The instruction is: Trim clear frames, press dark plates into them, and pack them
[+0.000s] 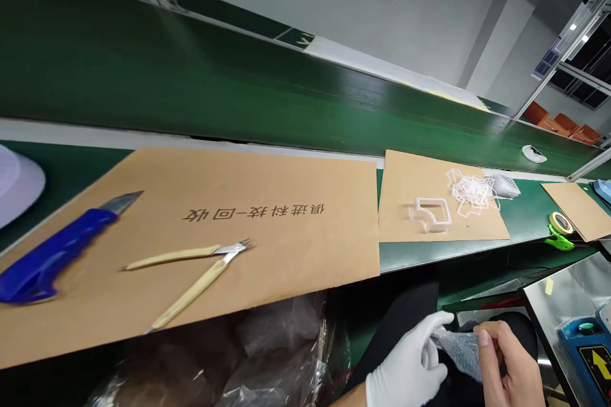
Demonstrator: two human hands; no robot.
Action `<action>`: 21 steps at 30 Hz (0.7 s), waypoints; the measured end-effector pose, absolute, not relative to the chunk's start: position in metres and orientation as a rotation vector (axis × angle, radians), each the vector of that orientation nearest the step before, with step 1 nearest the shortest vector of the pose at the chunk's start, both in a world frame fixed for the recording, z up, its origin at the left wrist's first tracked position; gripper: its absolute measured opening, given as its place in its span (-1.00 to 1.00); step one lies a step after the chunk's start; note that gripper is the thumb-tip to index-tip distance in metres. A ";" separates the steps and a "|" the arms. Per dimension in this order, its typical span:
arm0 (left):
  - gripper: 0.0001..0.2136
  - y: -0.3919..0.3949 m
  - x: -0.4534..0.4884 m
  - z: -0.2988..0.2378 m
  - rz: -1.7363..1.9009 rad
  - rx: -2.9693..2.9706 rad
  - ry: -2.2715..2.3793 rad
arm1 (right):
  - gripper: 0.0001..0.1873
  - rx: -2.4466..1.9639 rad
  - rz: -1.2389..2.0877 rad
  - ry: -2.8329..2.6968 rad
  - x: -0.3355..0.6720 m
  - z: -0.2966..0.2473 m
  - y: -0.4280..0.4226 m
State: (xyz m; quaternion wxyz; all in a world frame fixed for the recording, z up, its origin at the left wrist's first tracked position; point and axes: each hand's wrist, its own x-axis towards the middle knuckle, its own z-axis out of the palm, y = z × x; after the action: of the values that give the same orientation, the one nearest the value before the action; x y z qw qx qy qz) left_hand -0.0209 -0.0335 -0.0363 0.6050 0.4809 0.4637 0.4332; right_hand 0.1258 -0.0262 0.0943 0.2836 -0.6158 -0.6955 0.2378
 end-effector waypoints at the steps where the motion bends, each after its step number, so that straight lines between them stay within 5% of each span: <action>1: -0.38 -0.032 -0.020 -0.037 1.038 1.175 1.116 | -0.51 -1.684 0.637 -1.843 0.124 0.093 -0.026; 9: -0.82 -0.022 -0.047 -0.035 0.902 1.284 1.238 | -0.46 -1.770 0.721 -1.696 0.155 0.092 -0.005; 16: -0.63 -0.027 -0.053 -0.011 0.832 1.299 1.235 | 0.16 -1.406 1.574 -1.749 0.165 0.036 0.007; 21: -0.54 -0.031 -0.039 -0.022 0.950 1.222 1.048 | 0.21 -1.286 1.811 -1.655 0.136 0.024 0.006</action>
State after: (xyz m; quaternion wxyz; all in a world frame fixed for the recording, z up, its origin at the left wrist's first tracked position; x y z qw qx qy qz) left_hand -0.0394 -0.0309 -0.0222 0.5941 0.5258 0.4509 0.4090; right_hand 0.1358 0.0057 0.0235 0.1850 -0.4562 -0.5872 0.6426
